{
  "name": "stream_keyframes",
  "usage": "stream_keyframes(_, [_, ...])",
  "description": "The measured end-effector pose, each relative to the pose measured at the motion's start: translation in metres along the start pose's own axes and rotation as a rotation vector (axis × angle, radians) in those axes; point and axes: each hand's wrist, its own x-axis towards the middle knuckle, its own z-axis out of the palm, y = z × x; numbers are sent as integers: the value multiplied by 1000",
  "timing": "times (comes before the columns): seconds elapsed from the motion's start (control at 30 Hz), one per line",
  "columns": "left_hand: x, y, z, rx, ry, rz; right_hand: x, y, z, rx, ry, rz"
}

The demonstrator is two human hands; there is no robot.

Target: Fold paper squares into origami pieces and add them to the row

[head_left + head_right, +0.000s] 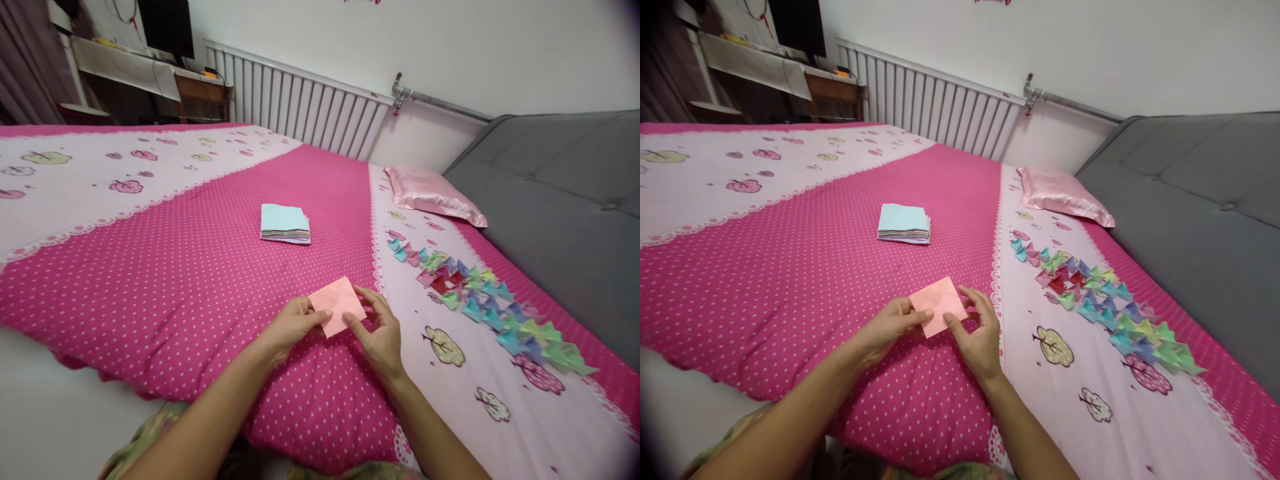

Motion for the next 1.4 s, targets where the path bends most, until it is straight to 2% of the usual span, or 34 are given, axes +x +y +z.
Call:
stream_keyframes(0.2, [-1, 0, 1, 4, -34, -33, -1, 1, 1, -3, 31, -2])
stream_keyframes(0.4, [-1, 1, 1, -43, -12, -84, -4, 1, 1, -74, 3, -13])
stream_keyframes(0.63, [-1, 1, 1, -37, -7, -85, -3, -4, 1, -6, 57, -64])
stream_keyframes(1.03, [-1, -1, -2, -41, -71, -127, -2, 0, 0, 37, -139, -43])
stream_keyframes(1.4, [2, 4, -7, -144, -133, -187, -2, -3, -1, 58, -199, -85])
